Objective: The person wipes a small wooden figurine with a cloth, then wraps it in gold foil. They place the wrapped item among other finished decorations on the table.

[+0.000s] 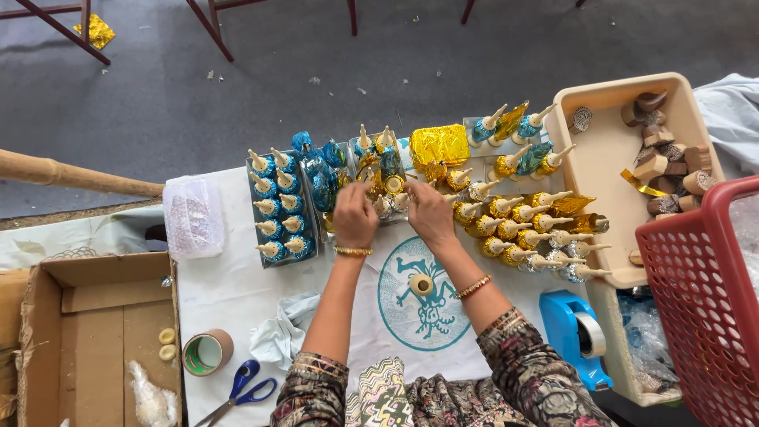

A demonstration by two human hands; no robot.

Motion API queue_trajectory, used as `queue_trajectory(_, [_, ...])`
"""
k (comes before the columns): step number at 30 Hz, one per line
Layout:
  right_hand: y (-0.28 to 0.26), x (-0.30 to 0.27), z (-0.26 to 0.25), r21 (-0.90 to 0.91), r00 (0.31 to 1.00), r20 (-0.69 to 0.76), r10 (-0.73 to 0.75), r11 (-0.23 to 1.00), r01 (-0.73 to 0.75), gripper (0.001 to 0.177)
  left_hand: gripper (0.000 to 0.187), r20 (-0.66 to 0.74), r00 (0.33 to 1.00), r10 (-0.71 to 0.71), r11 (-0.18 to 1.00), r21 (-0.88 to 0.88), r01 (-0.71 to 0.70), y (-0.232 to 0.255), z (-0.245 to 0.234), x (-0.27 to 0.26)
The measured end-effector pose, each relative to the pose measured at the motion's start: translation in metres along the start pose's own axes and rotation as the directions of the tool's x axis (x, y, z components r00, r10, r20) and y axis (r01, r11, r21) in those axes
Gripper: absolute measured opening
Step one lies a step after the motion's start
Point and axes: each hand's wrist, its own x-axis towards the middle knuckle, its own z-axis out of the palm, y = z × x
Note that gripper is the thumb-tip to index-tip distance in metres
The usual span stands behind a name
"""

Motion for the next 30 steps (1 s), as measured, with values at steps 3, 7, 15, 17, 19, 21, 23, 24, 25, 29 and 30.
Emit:
queue_trajectory(3, [-0.022, -0.007, -0.021, 0.079, 0.999, -0.015, 0.049, 0.996, -0.047, 0.031, 0.03, 0.012, 0.999, 0.044, 0.992, 0.118, -0.045, -0.001, -0.006, 0.018])
queue_trajectory(7, [-0.033, -0.018, -0.029, 0.135, 0.997, -0.02, 0.078, 0.988, -0.074, 0.031, 0.026, 0.098, 0.994, 0.039, 0.957, 0.282, -0.065, -0.004, 0.002, 0.033])
queue_trajectory(15, [-0.032, -0.044, -0.048, 0.186, 0.99, 0.045, 0.136, 0.972, -0.142, 0.025, 0.013, 0.199, 0.98, 0.004, 0.856, 0.506, -0.106, -0.007, 0.014, 0.037])
queue_trajectory(17, [-0.029, -0.05, -0.051, 0.196, 0.989, 0.04, 0.144, 0.969, -0.149, 0.025, 0.011, 0.198, 0.98, 0.009, 0.868, 0.485, -0.105, -0.009, 0.017, 0.037])
queue_trajectory(19, [-0.025, -0.059, -0.054, 0.209, 0.988, 0.037, 0.15, 0.966, -0.154, 0.025, 0.009, 0.196, 0.981, 0.011, 0.879, 0.466, -0.103, -0.01, 0.018, 0.036])
queue_trajectory(21, [-0.02, -0.067, -0.057, 0.206, 0.985, 0.034, 0.171, 0.963, -0.174, 0.024, 0.005, 0.202, 0.979, 0.004, 0.889, 0.447, -0.096, -0.009, 0.02, 0.036])
queue_trajectory(23, [-0.013, -0.075, -0.06, 0.204, 0.984, 0.026, 0.176, 0.963, -0.177, 0.024, 0.005, 0.208, 0.978, 0.0, 0.892, 0.441, -0.093, -0.006, 0.02, 0.037])
queue_trajectory(24, [-0.009, -0.079, -0.061, 0.203, 0.983, 0.023, 0.18, 0.962, -0.181, 0.024, 0.004, 0.212, 0.977, -0.01, 0.895, 0.438, -0.086, -0.004, 0.019, 0.037])
queue_trajectory(25, [-0.01, -0.083, -0.065, 0.205, 0.984, 0.02, 0.179, 0.962, -0.179, 0.024, 0.004, 0.211, 0.977, -0.007, 0.894, 0.439, -0.088, -0.003, 0.017, 0.036])
queue_trajectory(29, [-0.006, -0.095, -0.079, 0.2, 0.977, 0.027, 0.214, 0.956, -0.215, 0.024, 0.014, 0.173, 0.985, -0.022, 0.917, 0.395, -0.049, 0.002, 0.012, 0.038])
queue_trajectory(30, [-0.004, -0.1, -0.082, 0.194, 0.973, 0.034, 0.227, 0.954, -0.229, 0.023, 0.02, 0.149, 0.989, -0.027, 0.925, 0.379, -0.032, 0.003, 0.01, 0.036])
